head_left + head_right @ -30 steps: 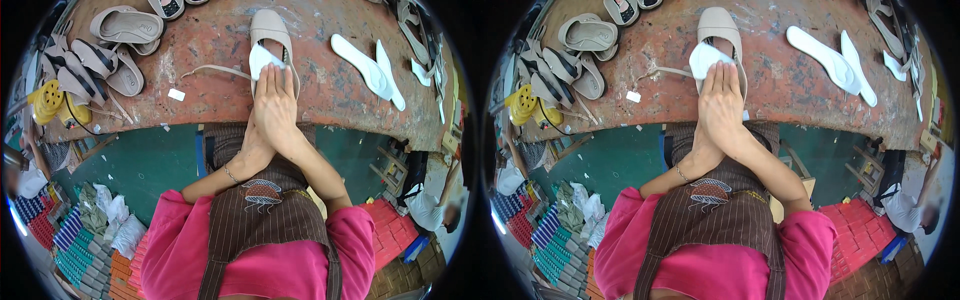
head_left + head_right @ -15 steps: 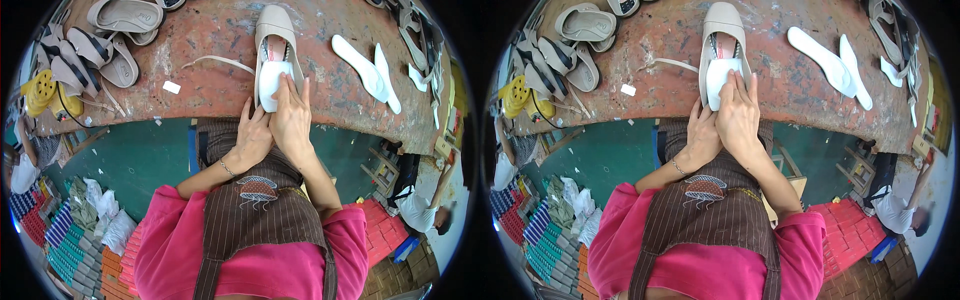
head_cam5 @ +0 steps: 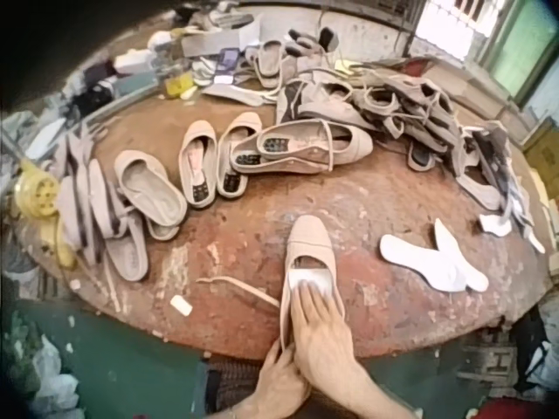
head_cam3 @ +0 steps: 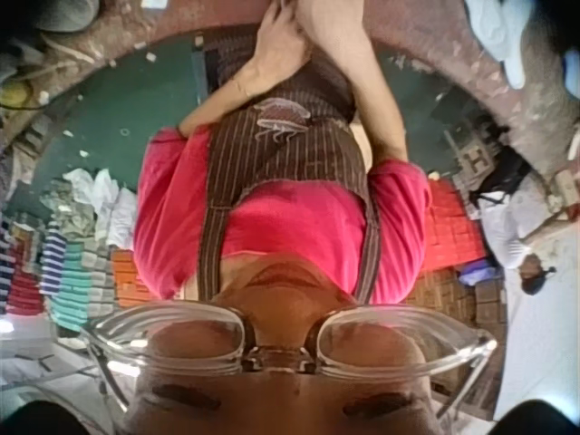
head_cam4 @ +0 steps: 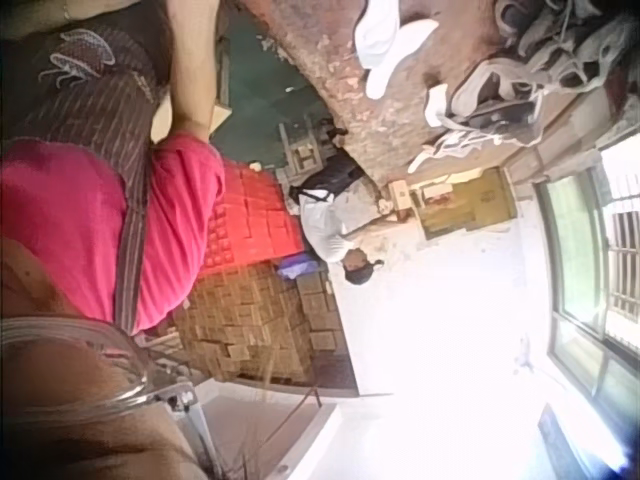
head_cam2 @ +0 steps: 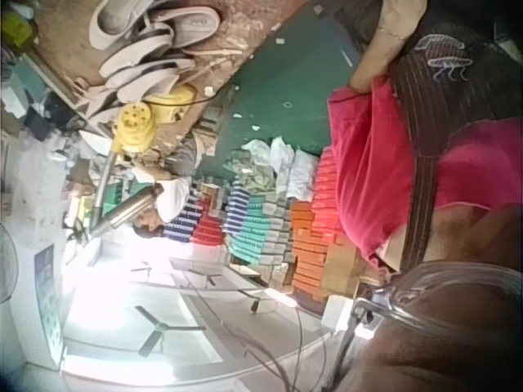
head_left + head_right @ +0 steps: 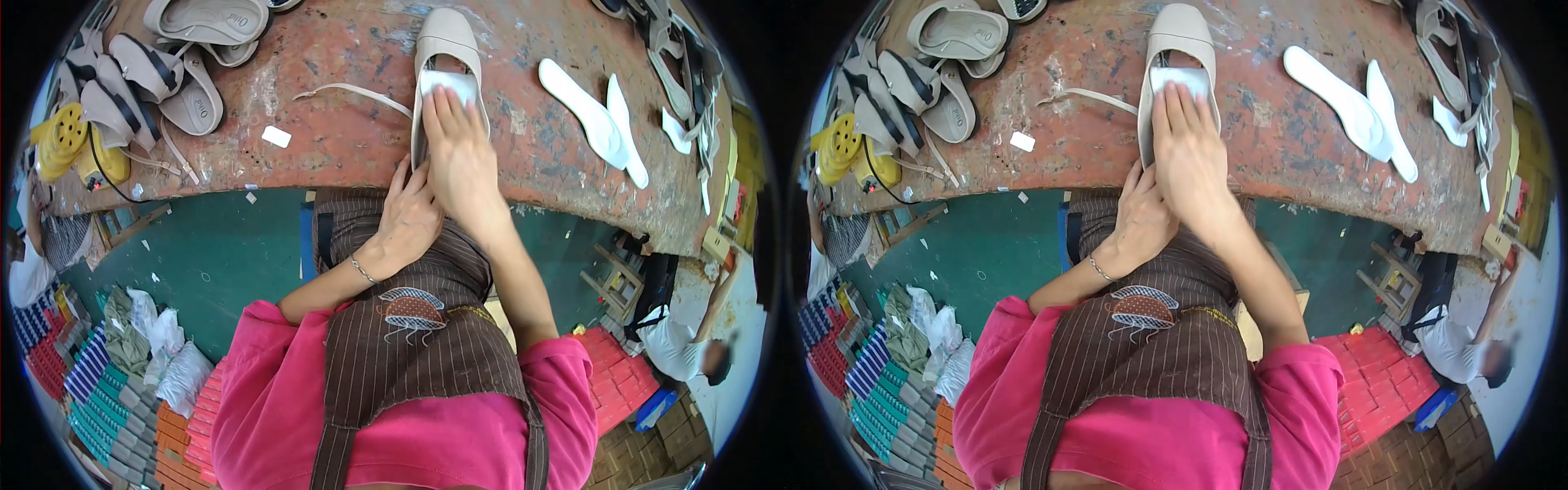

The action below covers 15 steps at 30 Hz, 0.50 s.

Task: The person inserts shoe insoles into various shoes by hand, pressing them down into place on a workbench.

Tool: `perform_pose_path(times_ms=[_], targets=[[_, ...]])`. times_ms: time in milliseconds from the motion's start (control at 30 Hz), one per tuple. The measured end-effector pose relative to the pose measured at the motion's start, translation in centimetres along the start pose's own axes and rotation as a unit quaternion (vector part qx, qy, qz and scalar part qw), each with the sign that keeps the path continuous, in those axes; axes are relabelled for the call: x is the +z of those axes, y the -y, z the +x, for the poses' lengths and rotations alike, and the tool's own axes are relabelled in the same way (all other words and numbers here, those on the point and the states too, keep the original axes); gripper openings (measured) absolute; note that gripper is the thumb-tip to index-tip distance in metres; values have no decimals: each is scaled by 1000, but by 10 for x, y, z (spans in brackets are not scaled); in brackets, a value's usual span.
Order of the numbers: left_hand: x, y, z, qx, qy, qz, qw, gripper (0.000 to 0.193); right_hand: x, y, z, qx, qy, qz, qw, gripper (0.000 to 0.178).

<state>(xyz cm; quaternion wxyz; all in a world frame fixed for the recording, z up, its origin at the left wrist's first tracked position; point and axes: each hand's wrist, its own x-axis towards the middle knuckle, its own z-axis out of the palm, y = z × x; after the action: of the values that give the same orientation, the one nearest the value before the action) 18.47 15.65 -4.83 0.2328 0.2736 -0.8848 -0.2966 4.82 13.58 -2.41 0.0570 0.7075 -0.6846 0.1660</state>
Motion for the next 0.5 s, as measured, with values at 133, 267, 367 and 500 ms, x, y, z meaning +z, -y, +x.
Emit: perform_pose_path(times_ms=[133, 267, 367, 500], targets=[[-1, 1, 1, -23, 66, -22, 997, 38, 21, -3, -1, 38, -9, 13, 999, 43], [2, -1, 5, 23, -30, 32, 999, 34, 32, -23, 46, 112, 107, 78, 985, 46], [3, -1, 4, 10, -20, 19, 1000, 34, 1, -11, 42, 68, 79, 122, 987, 53], [5, 1, 0, 9, -14, -5, 1000, 34, -19, 4, 27, 73, 142, 170, 972, 73]])
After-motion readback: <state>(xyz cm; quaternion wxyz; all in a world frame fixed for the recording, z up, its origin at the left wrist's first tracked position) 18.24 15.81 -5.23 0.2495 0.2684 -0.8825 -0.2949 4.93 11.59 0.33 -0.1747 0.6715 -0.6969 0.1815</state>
